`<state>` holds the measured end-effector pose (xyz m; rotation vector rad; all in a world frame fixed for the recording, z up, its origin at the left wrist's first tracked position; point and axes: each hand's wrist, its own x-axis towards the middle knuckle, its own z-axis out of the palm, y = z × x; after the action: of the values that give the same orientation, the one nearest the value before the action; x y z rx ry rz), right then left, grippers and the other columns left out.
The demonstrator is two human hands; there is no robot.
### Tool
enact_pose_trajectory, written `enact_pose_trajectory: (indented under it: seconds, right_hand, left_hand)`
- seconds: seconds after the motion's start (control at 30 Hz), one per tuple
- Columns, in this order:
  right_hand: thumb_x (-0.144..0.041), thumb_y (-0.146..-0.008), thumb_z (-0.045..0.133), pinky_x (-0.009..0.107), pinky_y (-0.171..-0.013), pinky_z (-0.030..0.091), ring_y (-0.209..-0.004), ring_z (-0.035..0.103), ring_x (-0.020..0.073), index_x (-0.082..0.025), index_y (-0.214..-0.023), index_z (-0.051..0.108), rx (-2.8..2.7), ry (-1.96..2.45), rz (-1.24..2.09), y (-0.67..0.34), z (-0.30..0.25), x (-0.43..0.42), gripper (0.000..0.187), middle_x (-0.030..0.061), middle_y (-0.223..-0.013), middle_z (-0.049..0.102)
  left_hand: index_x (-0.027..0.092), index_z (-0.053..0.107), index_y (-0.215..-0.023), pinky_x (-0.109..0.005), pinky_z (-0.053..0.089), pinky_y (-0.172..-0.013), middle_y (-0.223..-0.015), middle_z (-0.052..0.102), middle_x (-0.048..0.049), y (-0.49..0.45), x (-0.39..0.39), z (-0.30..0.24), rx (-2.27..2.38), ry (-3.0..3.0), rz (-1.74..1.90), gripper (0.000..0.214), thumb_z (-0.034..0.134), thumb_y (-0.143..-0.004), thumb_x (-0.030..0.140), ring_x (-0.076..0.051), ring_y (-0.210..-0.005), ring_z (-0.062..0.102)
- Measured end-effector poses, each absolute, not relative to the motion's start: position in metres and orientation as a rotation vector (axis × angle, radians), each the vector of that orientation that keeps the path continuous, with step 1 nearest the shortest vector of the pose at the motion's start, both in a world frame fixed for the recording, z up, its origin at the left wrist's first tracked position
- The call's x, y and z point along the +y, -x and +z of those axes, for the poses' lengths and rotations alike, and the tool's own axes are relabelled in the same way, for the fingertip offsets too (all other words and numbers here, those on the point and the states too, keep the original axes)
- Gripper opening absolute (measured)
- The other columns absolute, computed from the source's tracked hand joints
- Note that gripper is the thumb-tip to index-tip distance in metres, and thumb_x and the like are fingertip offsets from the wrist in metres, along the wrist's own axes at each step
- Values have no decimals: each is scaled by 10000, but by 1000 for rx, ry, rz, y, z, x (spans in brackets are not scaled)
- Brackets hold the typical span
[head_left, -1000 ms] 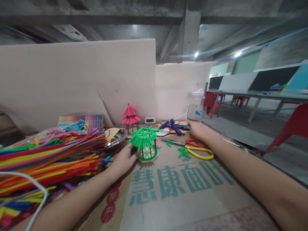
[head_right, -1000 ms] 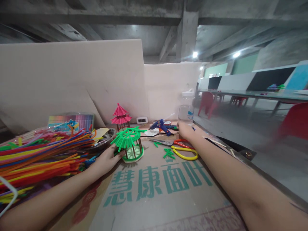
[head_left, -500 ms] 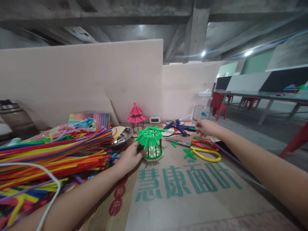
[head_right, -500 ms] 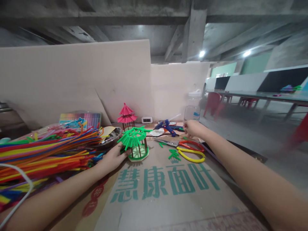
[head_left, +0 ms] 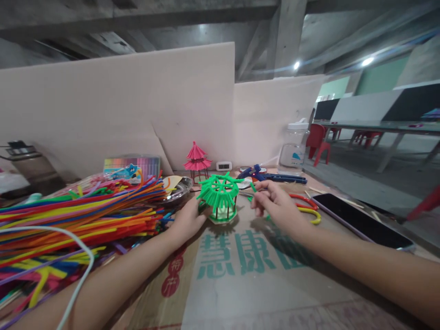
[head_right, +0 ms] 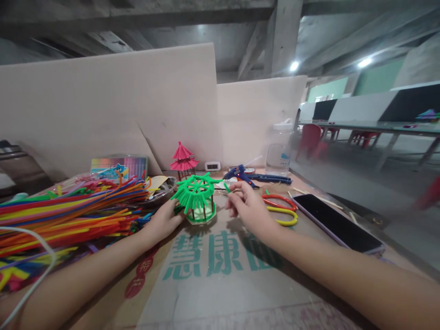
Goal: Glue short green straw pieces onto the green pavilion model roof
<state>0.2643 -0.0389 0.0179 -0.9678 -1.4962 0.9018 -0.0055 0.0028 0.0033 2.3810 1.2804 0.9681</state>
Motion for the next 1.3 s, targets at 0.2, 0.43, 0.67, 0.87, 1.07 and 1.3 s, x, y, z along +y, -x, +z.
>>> enact_pose_trajectory:
  seconds: [0.2, 0.43, 0.67, 0.87, 1.07, 1.3]
  right_hand:
    - [-493, -910, 591, 311, -638, 544, -650, 675, 163, -215, -847, 530, -1507, 921, 1010, -249, 15, -62, 291, 28, -754, 722]
    - [-361, -1018, 420, 275, -614, 424, -634, 576, 148, -214, -695, 547, -1886, 960, 583, -255, 15, -74, 377, -1, -656, 603]
    - [-347, -1007, 412, 271, -568, 346, -576, 492, 142, -225, -658, 464, -1963, 999, 435, -253, 19, -76, 373, -26, -599, 501]
    - [-361, -999, 422, 276, -573, 344, -581, 489, 147, -231, -649, 443, -1979, 992, 433, -251, 19, -76, 374, -25, -601, 487]
    - [-349, -990, 425, 276, -575, 340, -580, 487, 145, -230, -647, 445, -1979, 1014, 430, -251, 19, -75, 364, -26, -599, 488]
    - [-329, -993, 417, 271, -562, 337, -574, 473, 141, -227, -633, 448, -2007, 1024, 441, -249, 19, -73, 376, -27, -591, 482]
  left_hand:
    - [203, 602, -1276, -444, 411, -1143, -1336, 625, -111, 1, 0, 11, 1120, -2519, 1055, 386, 552, -898, 261, -275, -1287, 550]
    - [157, 625, -1189, -494, 422, -1097, -1265, 638, -156, 3, -1, 10, 1228, -2609, 1031, 339, 536, -901, 311, -322, -1233, 560]
    - [176, 610, -1130, -497, 450, -1055, -1216, 641, -153, 4, -6, 9, 1273, -2678, 1012, 281, 529, -878, 272, -323, -1192, 567]
    - [179, 613, -1122, -487, 458, -1043, -1188, 646, -146, 3, -5, 10, 1269, -2681, 1019, 274, 534, -883, 287, -320, -1172, 575]
    - [183, 612, -1130, -477, 454, -1044, -1173, 649, -140, 4, -4, 8, 1242, -2676, 1034, 278, 528, -902, 319, -316, -1172, 576]
    - [184, 607, -1155, -480, 453, -1043, -1202, 642, -145, 4, -5, 9, 1231, -2670, 1035, 293, 536, -893, 293, -316, -1183, 570]
